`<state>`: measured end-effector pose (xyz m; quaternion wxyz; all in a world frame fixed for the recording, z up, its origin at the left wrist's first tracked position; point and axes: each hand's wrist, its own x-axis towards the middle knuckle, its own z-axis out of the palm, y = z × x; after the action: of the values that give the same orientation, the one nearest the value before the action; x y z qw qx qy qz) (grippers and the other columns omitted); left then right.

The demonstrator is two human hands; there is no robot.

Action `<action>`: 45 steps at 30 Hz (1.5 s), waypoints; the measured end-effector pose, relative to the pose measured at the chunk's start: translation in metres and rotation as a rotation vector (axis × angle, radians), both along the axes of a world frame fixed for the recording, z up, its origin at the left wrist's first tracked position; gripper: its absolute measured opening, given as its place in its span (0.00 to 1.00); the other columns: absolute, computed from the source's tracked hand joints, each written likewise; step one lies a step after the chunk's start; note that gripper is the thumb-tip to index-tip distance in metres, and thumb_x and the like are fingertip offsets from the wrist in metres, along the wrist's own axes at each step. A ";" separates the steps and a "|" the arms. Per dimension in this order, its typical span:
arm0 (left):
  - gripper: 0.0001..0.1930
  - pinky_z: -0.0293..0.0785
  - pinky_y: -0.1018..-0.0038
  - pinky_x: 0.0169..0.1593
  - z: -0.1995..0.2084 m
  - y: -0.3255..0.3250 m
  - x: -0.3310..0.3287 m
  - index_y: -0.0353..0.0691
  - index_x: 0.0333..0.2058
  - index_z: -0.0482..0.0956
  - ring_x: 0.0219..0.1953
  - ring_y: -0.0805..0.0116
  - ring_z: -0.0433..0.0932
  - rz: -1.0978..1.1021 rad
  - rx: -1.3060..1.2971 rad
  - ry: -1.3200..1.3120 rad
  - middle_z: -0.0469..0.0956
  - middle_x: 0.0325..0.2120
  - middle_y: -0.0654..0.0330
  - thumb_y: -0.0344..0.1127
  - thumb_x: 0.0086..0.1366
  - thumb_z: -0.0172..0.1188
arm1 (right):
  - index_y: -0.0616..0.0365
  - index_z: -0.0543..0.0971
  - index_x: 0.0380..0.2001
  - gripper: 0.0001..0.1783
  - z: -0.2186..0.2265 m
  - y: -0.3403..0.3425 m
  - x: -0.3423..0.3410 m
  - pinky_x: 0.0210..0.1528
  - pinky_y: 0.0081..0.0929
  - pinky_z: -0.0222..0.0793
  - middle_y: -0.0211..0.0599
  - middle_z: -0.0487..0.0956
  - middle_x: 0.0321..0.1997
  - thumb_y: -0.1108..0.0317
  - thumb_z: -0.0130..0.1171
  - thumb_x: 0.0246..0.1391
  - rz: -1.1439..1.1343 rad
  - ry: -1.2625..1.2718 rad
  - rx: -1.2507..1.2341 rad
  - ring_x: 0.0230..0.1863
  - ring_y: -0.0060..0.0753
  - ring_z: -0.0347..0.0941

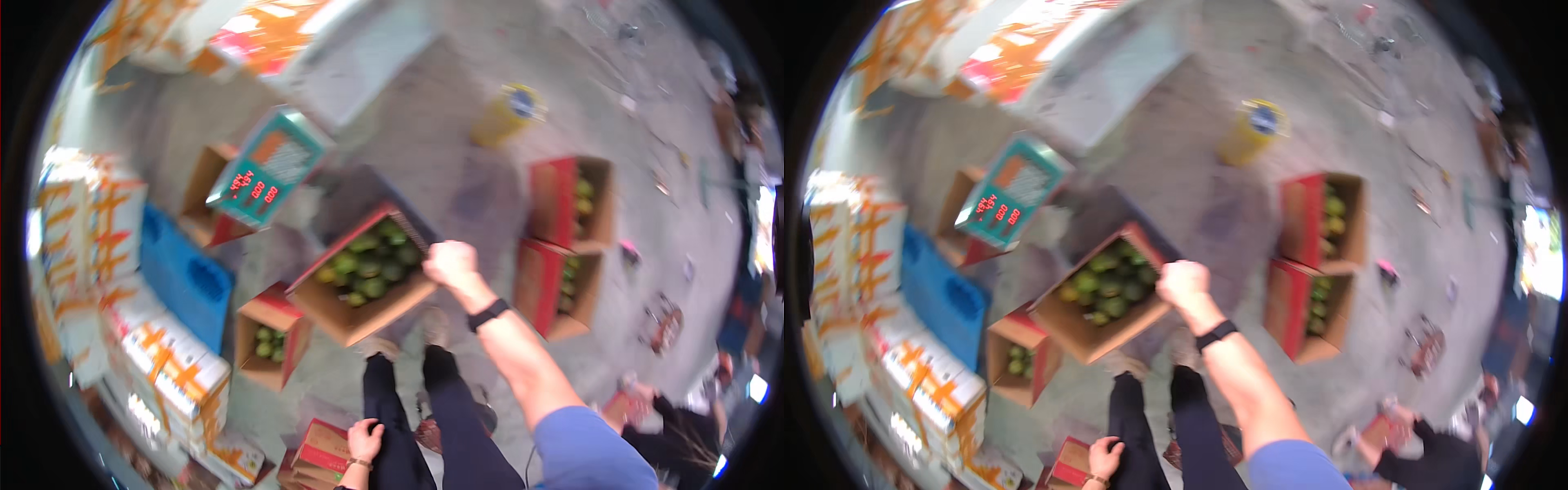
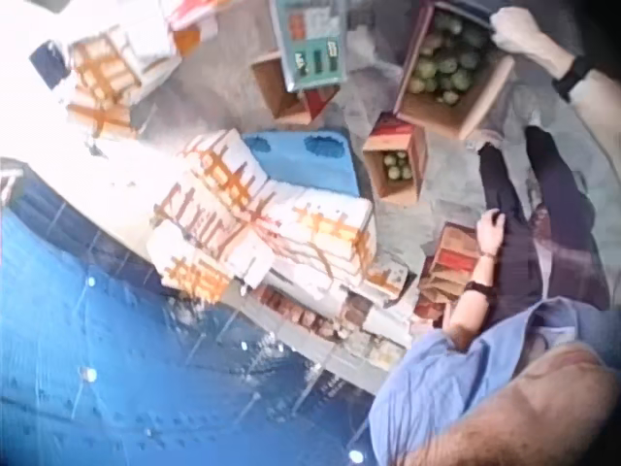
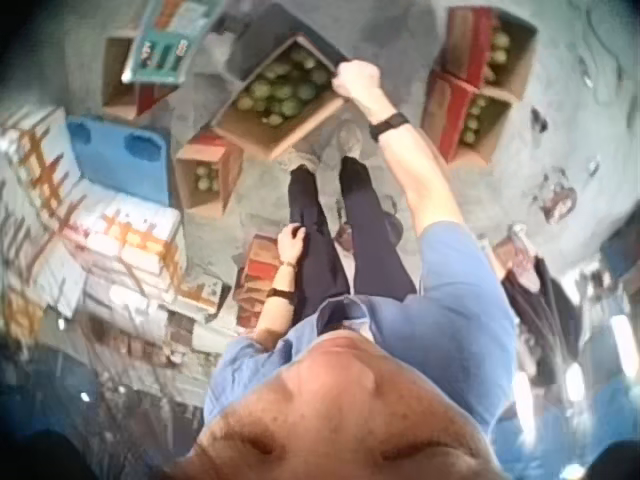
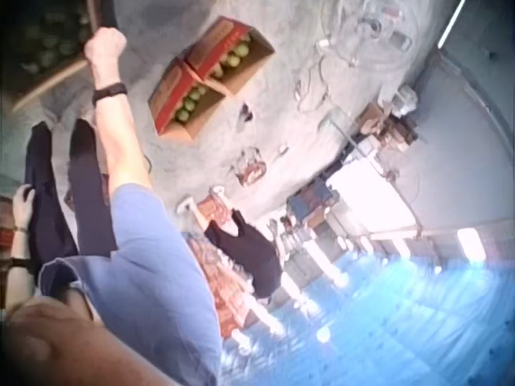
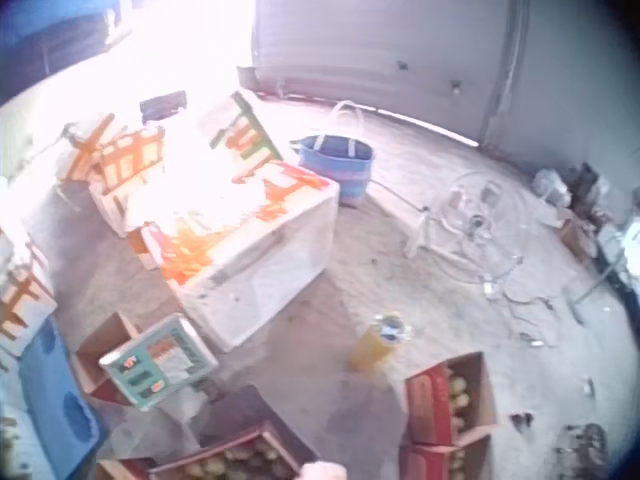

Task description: Weighing and sorting green fruits from large bins into cardboard boxes.

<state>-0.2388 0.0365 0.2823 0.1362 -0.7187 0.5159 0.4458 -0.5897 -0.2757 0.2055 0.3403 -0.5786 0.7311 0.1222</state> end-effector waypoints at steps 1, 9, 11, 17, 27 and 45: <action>0.14 0.71 0.63 0.49 -0.001 0.000 0.000 0.40 0.36 0.81 0.41 0.52 0.76 0.090 -0.012 0.063 0.79 0.36 0.51 0.41 0.53 0.64 | 0.53 0.84 0.22 0.13 -0.009 0.022 -0.012 0.36 0.38 0.76 0.46 0.81 0.28 0.59 0.54 0.42 -0.025 0.017 0.025 0.33 0.44 0.80; 0.10 0.74 0.73 0.43 -0.007 0.013 0.021 0.35 0.36 0.79 0.37 0.66 0.78 0.300 0.074 0.131 0.79 0.33 0.56 0.32 0.56 0.64 | 0.66 0.79 0.24 0.28 -0.057 0.297 -0.116 0.32 0.43 0.71 0.50 0.78 0.19 0.46 0.56 0.52 -1.035 -0.148 0.051 0.27 0.46 0.78; 0.10 0.74 0.75 0.44 -0.013 0.020 0.027 0.35 0.38 0.78 0.38 0.70 0.78 0.401 0.143 0.159 0.79 0.35 0.58 0.30 0.58 0.62 | 0.58 0.80 0.32 0.18 -0.070 0.357 -0.141 0.17 0.34 0.61 0.35 0.78 0.20 0.53 0.54 0.56 -1.552 -0.371 0.270 0.13 0.27 0.68; 0.10 0.72 0.75 0.45 -0.023 0.070 0.071 0.34 0.39 0.77 0.38 0.71 0.76 0.650 0.137 0.126 0.78 0.33 0.59 0.30 0.60 0.61 | 0.59 0.73 0.44 0.21 -0.082 0.422 -0.117 0.30 0.33 0.71 0.43 0.80 0.36 0.52 0.43 0.61 -2.014 -0.362 0.435 0.29 0.35 0.76; 0.24 0.68 0.62 0.54 -0.061 0.266 0.245 0.36 0.44 0.75 0.49 0.49 0.72 0.717 0.193 -0.561 0.74 0.45 0.45 0.43 0.51 0.63 | 0.50 0.75 0.40 0.16 0.018 0.455 -0.104 0.27 0.33 0.64 0.31 0.78 0.31 0.54 0.52 0.52 -1.039 -0.147 0.664 0.22 0.29 0.69; 0.15 0.75 0.60 0.33 -0.167 0.382 0.374 0.36 0.19 0.79 0.26 0.50 0.78 0.414 -0.064 -0.535 0.78 0.20 0.48 0.44 0.51 0.63 | 0.62 0.78 0.37 0.15 0.140 0.332 -0.030 0.28 0.28 0.73 0.41 0.81 0.29 0.61 0.50 0.58 -0.444 0.236 0.591 0.26 0.32 0.77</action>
<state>0.1354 0.4181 0.1157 0.1508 -0.9036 0.3187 0.2433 -0.6201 0.0561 0.3456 0.4242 -0.2654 0.8058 0.3166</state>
